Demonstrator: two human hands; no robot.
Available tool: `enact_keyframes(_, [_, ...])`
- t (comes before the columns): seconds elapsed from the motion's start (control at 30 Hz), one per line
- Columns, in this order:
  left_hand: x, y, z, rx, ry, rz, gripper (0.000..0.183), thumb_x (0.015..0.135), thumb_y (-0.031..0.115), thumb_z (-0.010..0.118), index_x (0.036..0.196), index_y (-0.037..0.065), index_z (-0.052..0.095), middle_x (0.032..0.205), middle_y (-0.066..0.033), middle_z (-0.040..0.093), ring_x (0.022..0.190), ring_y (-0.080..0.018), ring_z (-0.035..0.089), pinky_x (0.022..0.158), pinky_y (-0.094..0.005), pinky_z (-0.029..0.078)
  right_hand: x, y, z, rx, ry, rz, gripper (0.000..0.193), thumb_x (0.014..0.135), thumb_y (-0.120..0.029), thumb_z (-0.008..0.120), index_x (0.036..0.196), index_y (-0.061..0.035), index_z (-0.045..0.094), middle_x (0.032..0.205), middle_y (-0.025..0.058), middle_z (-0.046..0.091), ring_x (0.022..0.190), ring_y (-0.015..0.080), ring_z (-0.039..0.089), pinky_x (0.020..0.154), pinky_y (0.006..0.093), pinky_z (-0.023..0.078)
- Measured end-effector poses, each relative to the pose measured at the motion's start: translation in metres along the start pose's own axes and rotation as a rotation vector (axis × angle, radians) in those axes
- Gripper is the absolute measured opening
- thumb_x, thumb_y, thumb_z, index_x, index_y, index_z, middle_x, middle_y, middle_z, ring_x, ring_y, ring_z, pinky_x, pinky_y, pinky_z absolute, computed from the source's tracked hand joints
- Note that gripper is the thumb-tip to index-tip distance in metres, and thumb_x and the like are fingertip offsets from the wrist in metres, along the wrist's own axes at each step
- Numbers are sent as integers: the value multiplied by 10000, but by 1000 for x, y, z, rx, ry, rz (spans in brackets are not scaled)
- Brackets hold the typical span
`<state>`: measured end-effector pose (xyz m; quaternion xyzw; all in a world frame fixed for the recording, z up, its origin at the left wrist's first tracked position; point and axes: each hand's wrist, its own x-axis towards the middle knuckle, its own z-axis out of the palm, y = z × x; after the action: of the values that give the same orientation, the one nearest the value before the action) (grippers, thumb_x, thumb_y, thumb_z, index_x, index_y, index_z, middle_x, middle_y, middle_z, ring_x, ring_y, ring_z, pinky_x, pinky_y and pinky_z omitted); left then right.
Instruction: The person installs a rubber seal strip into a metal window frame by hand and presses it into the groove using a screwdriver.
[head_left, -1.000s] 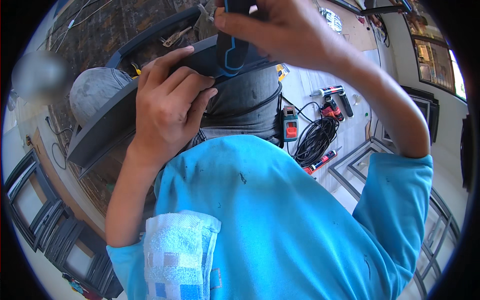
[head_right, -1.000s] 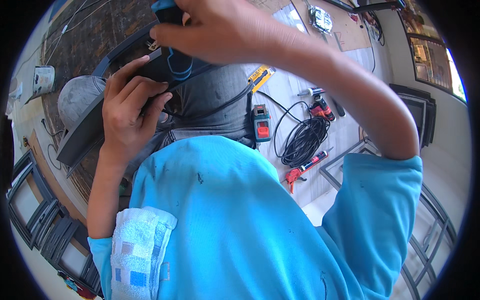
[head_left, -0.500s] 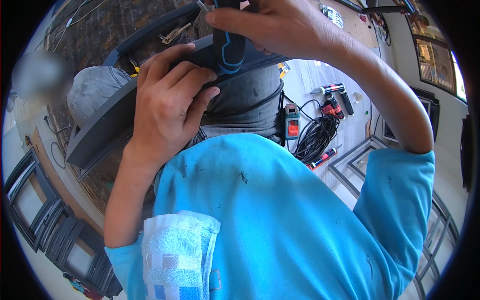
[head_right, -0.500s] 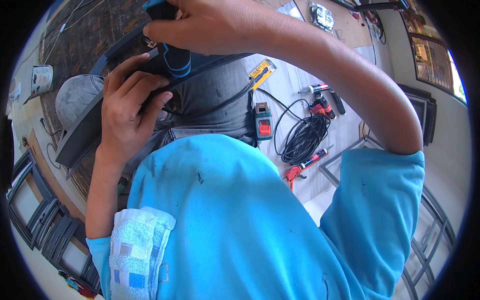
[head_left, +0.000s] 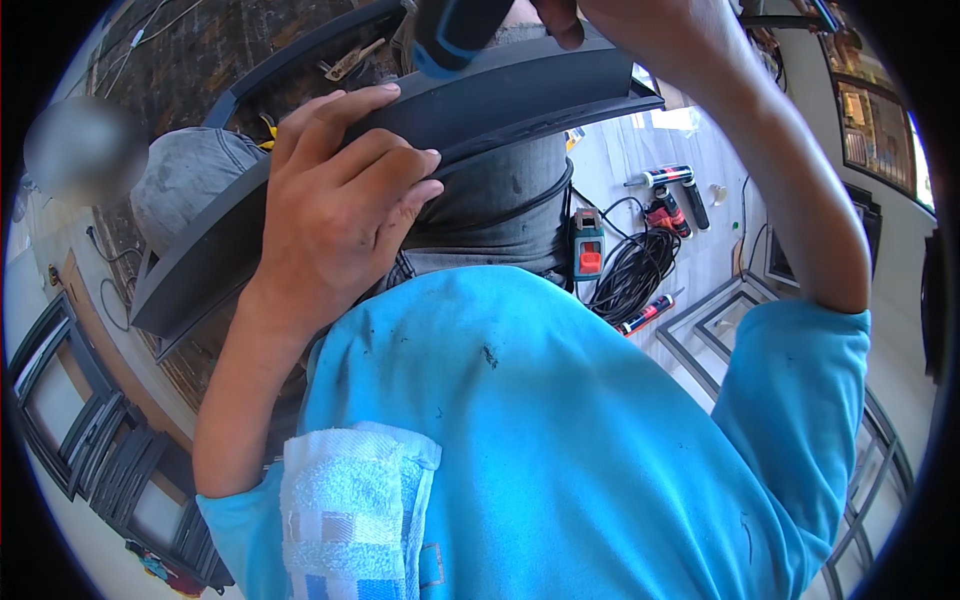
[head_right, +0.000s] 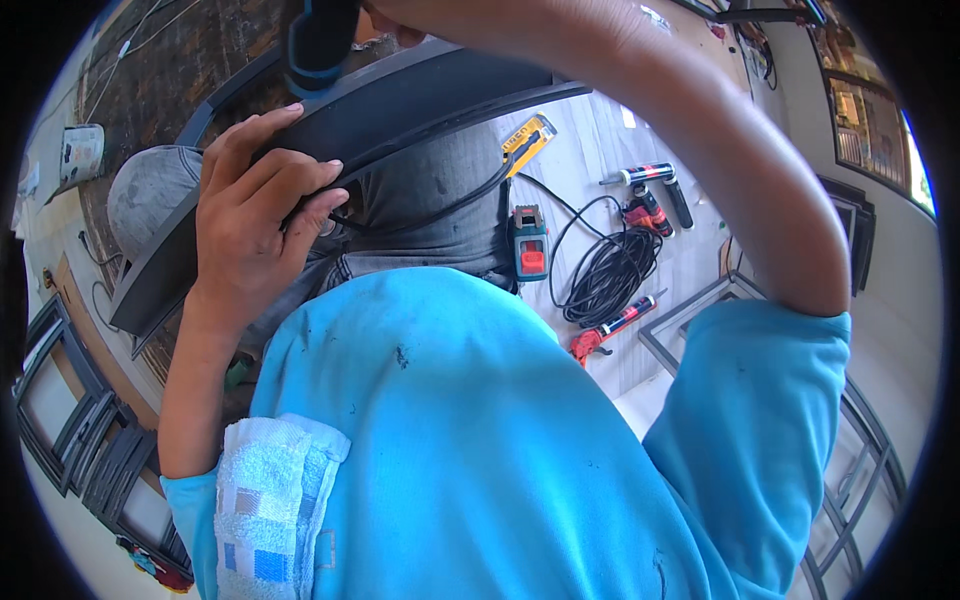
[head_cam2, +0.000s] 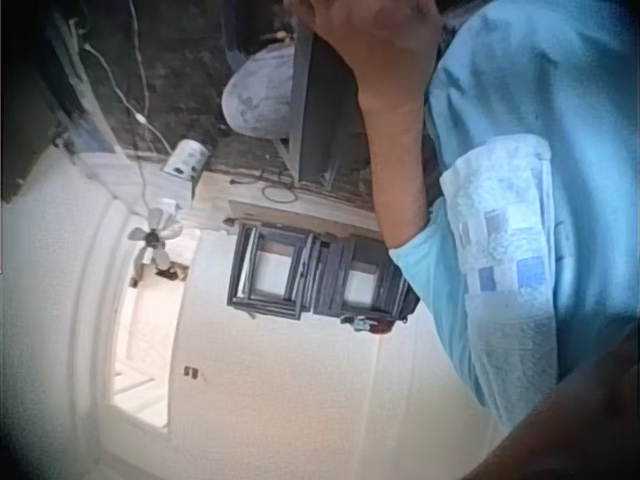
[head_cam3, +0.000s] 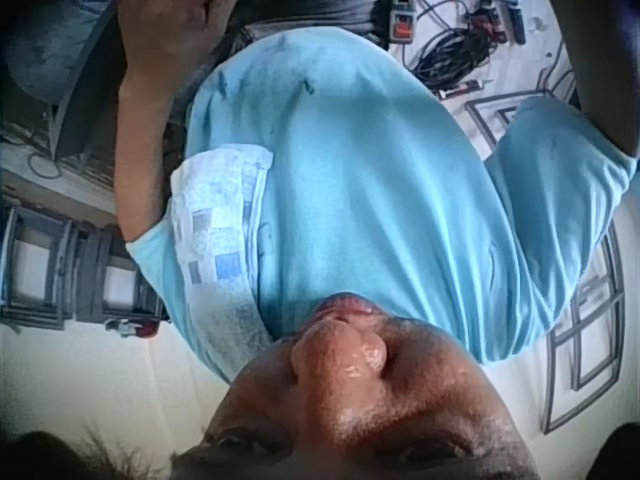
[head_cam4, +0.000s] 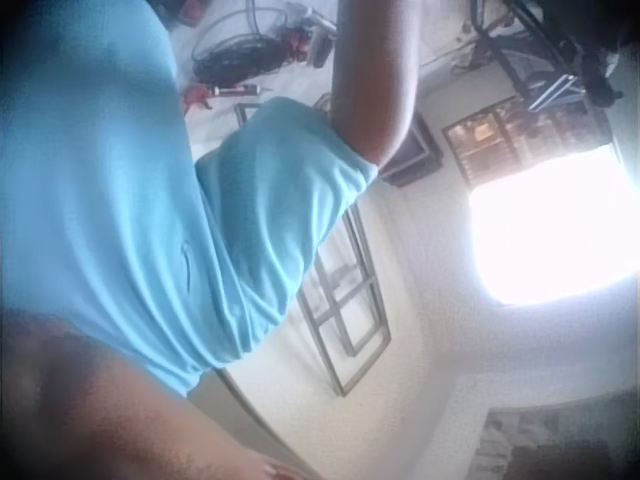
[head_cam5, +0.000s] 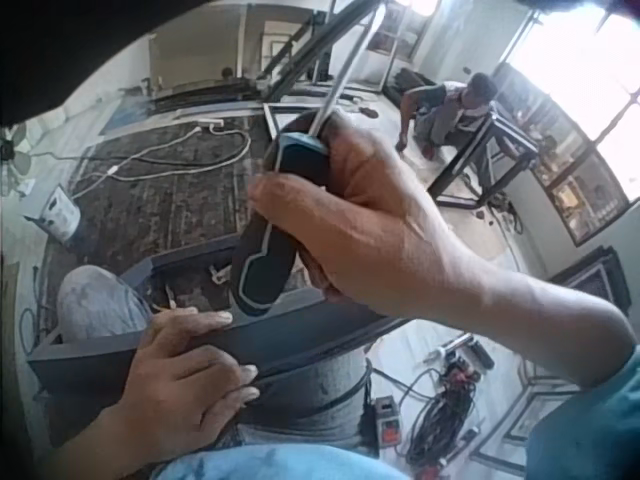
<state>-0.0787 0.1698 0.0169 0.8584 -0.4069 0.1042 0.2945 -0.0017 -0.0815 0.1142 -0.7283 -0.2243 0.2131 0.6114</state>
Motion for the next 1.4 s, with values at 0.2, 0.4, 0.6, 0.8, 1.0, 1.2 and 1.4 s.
enact_keyframes(0.2, [-4, -2, 4, 12, 6, 0, 120, 815, 127, 790, 916, 84, 742, 885, -42, 690, 1184, -302, 637, 1040, -490, 429, 12, 2, -7, -132, -180, 0, 190, 1010, -128, 615, 1135, 7, 569, 946, 117, 665, 810, 145, 637, 647, 277, 524])
enact_keyframes(0.4, [1, 1, 7, 19, 23, 0, 114, 814, 132, 784, 911, 89, 740, 873, -42, 681, 1171, -301, 639, 1040, -489, 421, -3, 11, 6, -110, -103, -57, 221, 1000, -118, 624, 1150, 33, 565, 913, 90, 668, 787, 157, 621, 676, 298, 513])
enact_keyframes(0.6, [-3, 0, 7, 30, 56, 7, 110, 804, 122, 790, 889, 92, 727, 872, -43, 679, 1173, -294, 637, 1039, -495, 418, 2, -6, 8, 43, -34, 28, 171, 1005, -94, 603, 1126, 17, 557, 859, 55, 642, 736, 114, 594, 632, 268, 486])
enact_keyframes(0.8, [3, 2, 8, 15, 30, -25, 141, 795, 119, 789, 909, 95, 709, 898, -55, 680, 1167, -284, 634, 1045, -506, 407, -3, 58, 26, -97, -6, -45, 386, 998, -128, 629, 1327, 18, 491, 1077, 97, 626, 929, 168, 580, 812, 316, 488])
enact_keyframes(1.0, [0, 10, 12, 8, 56, -98, 162, 785, 108, 786, 927, 90, 713, 919, -58, 680, 1149, -305, 638, 1034, -500, 424, -7, 46, 27, -8, -57, 9, 378, 1008, -113, 607, 1337, 17, 474, 1067, 97, 610, 941, 151, 565, 829, 335, 487])
enact_keyframes(1.2, [-5, 7, 18, 101, 112, -30, 155, 800, 101, 773, 948, 95, 725, 921, -48, 688, 1181, -305, 635, 1028, -483, 439, 2, 50, 15, -149, -33, -238, 353, 1022, -110, 601, 1326, 16, 471, 1011, 94, 624, 925, 148, 582, 786, 319, 494])
enact_keyframes(1.4, [-4, 9, 18, 87, 87, -9, 126, 835, 113, 760, 956, 96, 728, 933, -41, 697, 1195, -288, 633, 1054, -480, 433, -18, 47, 24, -109, 29, 104, 340, 1029, -144, 604, 1300, 22, 484, 960, 88, 642, 839, 118, 577, 697, 292, 489])
